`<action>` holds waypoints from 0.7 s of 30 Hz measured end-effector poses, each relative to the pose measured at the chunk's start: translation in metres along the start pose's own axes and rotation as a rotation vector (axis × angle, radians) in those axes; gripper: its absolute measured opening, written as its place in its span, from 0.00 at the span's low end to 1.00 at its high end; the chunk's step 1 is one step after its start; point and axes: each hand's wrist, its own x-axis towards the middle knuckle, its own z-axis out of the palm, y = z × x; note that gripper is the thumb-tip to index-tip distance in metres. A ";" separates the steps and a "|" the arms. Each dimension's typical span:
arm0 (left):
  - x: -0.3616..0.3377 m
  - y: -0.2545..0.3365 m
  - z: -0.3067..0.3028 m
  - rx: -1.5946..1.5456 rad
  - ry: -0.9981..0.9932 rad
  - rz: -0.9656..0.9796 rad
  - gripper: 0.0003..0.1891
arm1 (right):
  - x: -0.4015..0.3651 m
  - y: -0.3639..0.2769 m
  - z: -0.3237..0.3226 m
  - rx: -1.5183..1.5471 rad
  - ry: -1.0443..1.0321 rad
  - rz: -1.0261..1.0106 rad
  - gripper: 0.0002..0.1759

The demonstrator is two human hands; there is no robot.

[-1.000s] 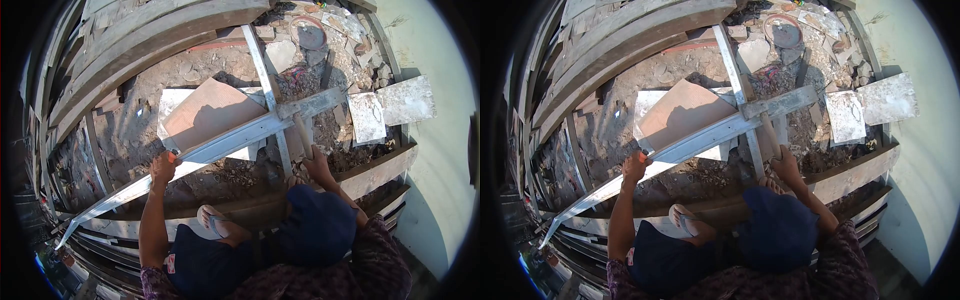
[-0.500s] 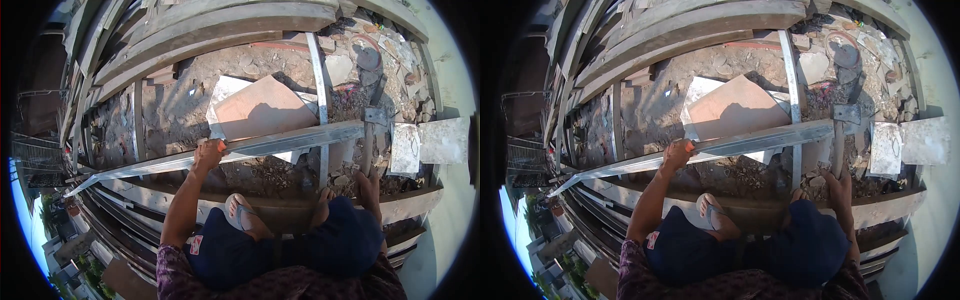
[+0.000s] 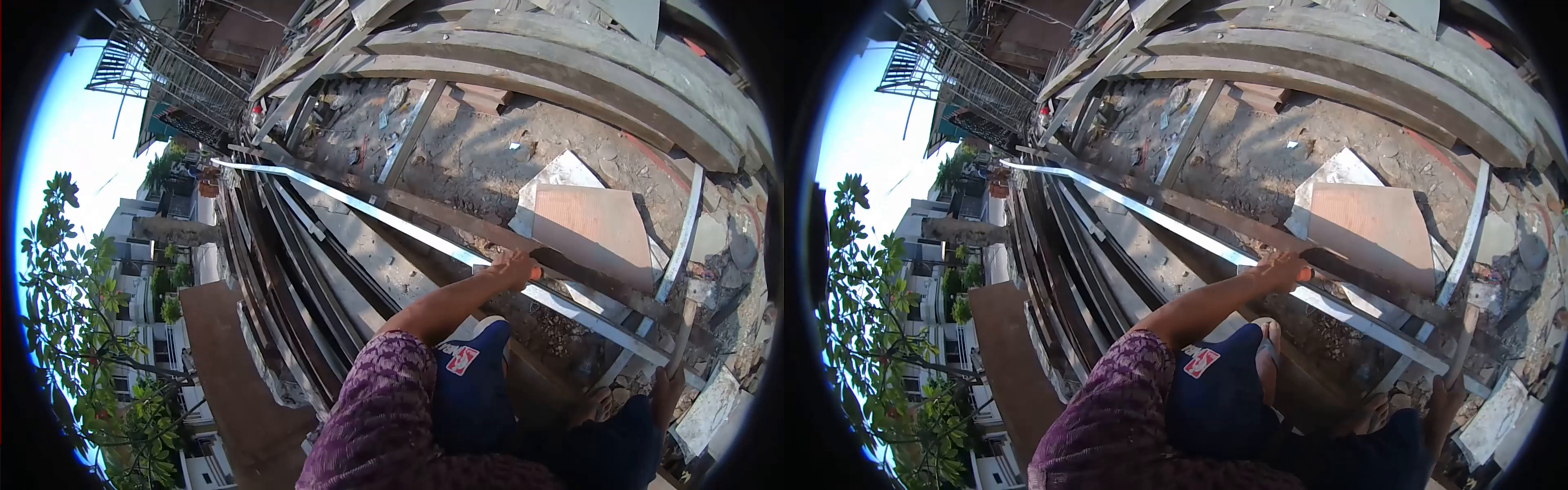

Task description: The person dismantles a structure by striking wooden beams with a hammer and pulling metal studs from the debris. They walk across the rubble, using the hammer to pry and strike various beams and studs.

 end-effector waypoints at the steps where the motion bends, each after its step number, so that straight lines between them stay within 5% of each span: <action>1: -0.002 0.003 0.009 0.023 -0.088 -0.024 0.21 | 0.001 -0.010 0.000 -0.004 -0.027 0.089 0.15; 6: 0.000 -0.013 0.048 -0.017 -0.046 -0.002 0.15 | 0.059 0.097 0.010 -0.175 0.017 -0.256 0.19; 8: -0.021 -0.010 0.065 -0.123 0.079 -0.001 0.14 | 0.078 0.141 0.014 -0.478 -0.013 -0.263 0.34; 9: -0.045 -0.002 0.061 -0.167 0.181 -0.011 0.14 | 0.080 0.140 0.017 -0.478 -0.018 -0.270 0.34; 11: -0.068 0.004 0.067 -0.261 0.046 -0.099 0.13 | 0.058 0.120 0.019 -0.628 0.084 -0.562 0.36; 12: -0.095 0.009 0.057 -0.106 0.066 0.027 0.13 | 0.049 0.097 0.023 -0.623 0.082 -0.562 0.36; 14: -0.118 0.013 0.069 -0.120 0.111 0.020 0.14 | 0.037 0.057 0.024 -0.435 -0.206 -0.197 0.37; 21: -0.132 0.019 0.057 -0.196 0.194 -0.004 0.14 | 0.058 0.035 0.035 -0.528 -0.442 -0.422 0.34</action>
